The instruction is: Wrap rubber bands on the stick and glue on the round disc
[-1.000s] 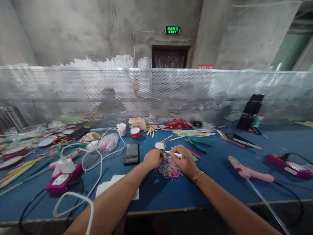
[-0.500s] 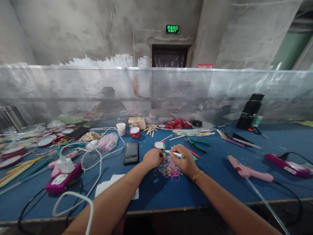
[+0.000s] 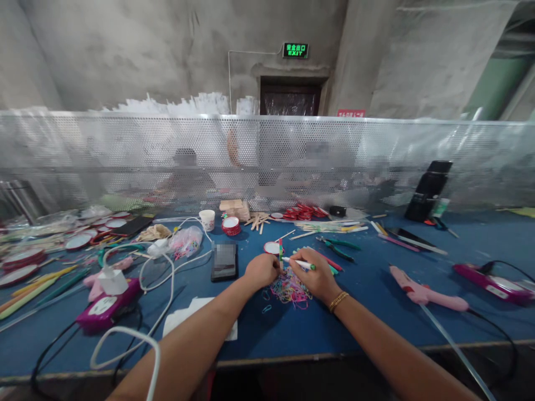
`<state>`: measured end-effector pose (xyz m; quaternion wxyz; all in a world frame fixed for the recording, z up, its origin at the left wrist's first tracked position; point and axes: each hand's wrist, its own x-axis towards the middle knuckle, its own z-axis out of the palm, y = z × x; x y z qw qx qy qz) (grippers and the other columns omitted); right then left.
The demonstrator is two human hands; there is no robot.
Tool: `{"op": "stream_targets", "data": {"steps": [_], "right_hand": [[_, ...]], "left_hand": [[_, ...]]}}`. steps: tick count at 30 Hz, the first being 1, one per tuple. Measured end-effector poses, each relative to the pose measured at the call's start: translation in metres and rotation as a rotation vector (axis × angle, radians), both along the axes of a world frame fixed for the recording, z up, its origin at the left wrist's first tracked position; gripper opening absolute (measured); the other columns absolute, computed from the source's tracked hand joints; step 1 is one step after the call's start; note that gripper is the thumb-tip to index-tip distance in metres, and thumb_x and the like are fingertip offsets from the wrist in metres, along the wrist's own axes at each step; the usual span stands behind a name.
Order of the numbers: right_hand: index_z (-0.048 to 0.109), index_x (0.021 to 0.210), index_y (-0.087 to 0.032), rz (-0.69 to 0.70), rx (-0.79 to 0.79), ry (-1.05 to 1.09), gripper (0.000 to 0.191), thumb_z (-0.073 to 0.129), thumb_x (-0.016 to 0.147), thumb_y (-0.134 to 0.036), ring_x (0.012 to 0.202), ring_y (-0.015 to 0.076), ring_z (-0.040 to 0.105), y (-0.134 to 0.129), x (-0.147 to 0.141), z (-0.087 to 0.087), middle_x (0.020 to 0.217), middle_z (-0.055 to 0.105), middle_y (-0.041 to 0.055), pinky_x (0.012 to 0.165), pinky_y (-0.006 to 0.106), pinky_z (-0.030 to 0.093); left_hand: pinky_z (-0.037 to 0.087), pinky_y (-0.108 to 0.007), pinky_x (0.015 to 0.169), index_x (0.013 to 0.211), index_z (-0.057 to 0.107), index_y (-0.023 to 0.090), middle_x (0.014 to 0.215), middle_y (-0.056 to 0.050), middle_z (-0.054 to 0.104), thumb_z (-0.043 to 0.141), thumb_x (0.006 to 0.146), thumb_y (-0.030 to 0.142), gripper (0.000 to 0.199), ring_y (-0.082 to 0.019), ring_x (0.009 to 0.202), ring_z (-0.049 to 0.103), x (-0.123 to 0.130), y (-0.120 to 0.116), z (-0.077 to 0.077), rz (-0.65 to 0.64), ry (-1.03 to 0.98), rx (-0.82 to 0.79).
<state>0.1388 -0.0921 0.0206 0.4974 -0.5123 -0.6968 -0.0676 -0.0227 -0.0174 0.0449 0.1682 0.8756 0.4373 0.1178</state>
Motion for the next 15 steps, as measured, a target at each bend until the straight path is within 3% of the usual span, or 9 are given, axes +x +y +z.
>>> {"op": "stream_targets", "data": {"steps": [15], "right_hand": [[0.060,0.074,-0.020,-0.001,-0.002,0.001,0.015,0.056,0.087,-0.028,0.068,0.0156,0.054,0.0004,0.0002,-0.0003,0.071,0.061,0.0018,0.065,0.027,0.038]], "left_hand": [[0.044,-0.024,0.069,0.084,0.072,0.023,0.087,-0.004,0.073,0.062,0.075,0.034,0.018,-0.017,0.080,0.064,0.0003,-0.0010,0.0004,0.010,-0.004,-0.009]]}}
